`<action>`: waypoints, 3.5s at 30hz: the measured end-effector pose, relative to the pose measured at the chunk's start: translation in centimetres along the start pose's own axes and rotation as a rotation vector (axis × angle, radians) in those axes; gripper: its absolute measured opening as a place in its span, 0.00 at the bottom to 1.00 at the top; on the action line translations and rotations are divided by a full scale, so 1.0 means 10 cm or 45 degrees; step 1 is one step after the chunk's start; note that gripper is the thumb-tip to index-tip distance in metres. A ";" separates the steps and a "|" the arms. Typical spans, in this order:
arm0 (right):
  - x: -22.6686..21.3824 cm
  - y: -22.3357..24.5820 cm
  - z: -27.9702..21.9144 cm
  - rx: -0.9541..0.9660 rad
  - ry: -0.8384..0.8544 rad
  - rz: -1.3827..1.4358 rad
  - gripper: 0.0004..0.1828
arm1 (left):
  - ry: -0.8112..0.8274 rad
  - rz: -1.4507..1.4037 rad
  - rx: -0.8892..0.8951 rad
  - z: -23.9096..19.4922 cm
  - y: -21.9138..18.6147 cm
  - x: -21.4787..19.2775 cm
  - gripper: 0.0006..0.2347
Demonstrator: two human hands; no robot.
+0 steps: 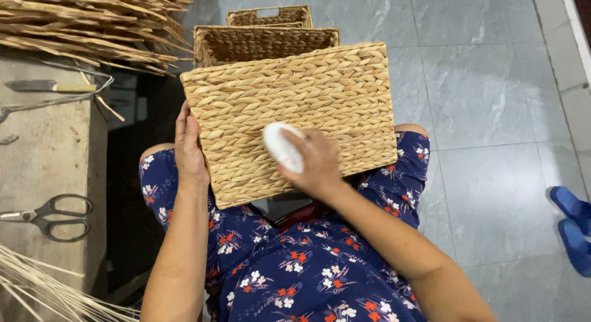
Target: The person sits on a chair and uses a white brush to clean the exterior and interior surfaces of a woven basket. They rotate the basket to reach all sides and then place it on top of other finished baskets.
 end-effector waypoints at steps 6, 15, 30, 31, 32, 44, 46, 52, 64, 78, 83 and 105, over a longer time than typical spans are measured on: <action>-0.66 -1.46 -0.11 0.469 -0.197 -0.083 0.37 | -0.050 0.007 -0.049 -0.01 0.01 0.00 0.24; -0.42 -0.95 0.16 0.572 -0.349 -0.018 0.41 | -0.032 -0.006 -0.009 -0.01 0.00 0.01 0.22; -0.56 -1.97 0.67 0.574 -0.440 0.063 0.38 | -0.037 0.096 -0.038 0.00 0.01 -0.01 0.25; -0.53 -2.21 0.58 0.731 -0.443 0.098 0.38 | -0.053 0.075 -0.068 0.00 0.03 -0.02 0.25; -0.51 -2.45 0.49 0.886 -0.445 0.135 0.38 | -0.068 0.056 -0.096 0.02 0.05 -0.04 0.26; -0.12 -3.05 0.01 1.050 -0.729 1.360 0.25 | -0.073 -0.103 -0.569 0.10 0.35 -0.22 0.34; -0.30 -2.93 -0.02 1.023 -0.750 1.367 0.25 | -0.003 -0.084 -0.495 0.05 0.27 -0.17 0.35; -1.16 -2.19 -0.03 0.706 -0.883 1.468 0.32 | 0.081 -0.259 -0.257 -0.12 -0.03 -0.05 0.34; -1.18 -1.76 0.01 0.757 -0.531 1.730 0.38 | -0.031 -0.341 0.096 -0.12 -0.29 -0.02 0.20; -0.88 -2.15 -0.37 0.871 -0.351 1.916 0.30 | 0.233 -0.507 -0.189 -0.06 -0.09 0.07 0.22; -1.02 -2.11 -0.38 0.791 -0.444 1.730 0.29 | 0.147 -0.223 -0.149 -0.19 -0.34 0.16 0.19; -0.26 -2.94 -0.27 0.915 -0.701 1.746 0.23 | 0.089 0.810 0.625 -0.36 -0.58 0.27 0.10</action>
Point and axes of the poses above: each hand's wrist, its own z-axis towards the middle knuckle, its own x-axis out of the palm, y = z × x, the point moved 7 cm from there along z, towards the middle knuckle, and after that the axes turned 6 degrees about -z, right-handed, at the moved point
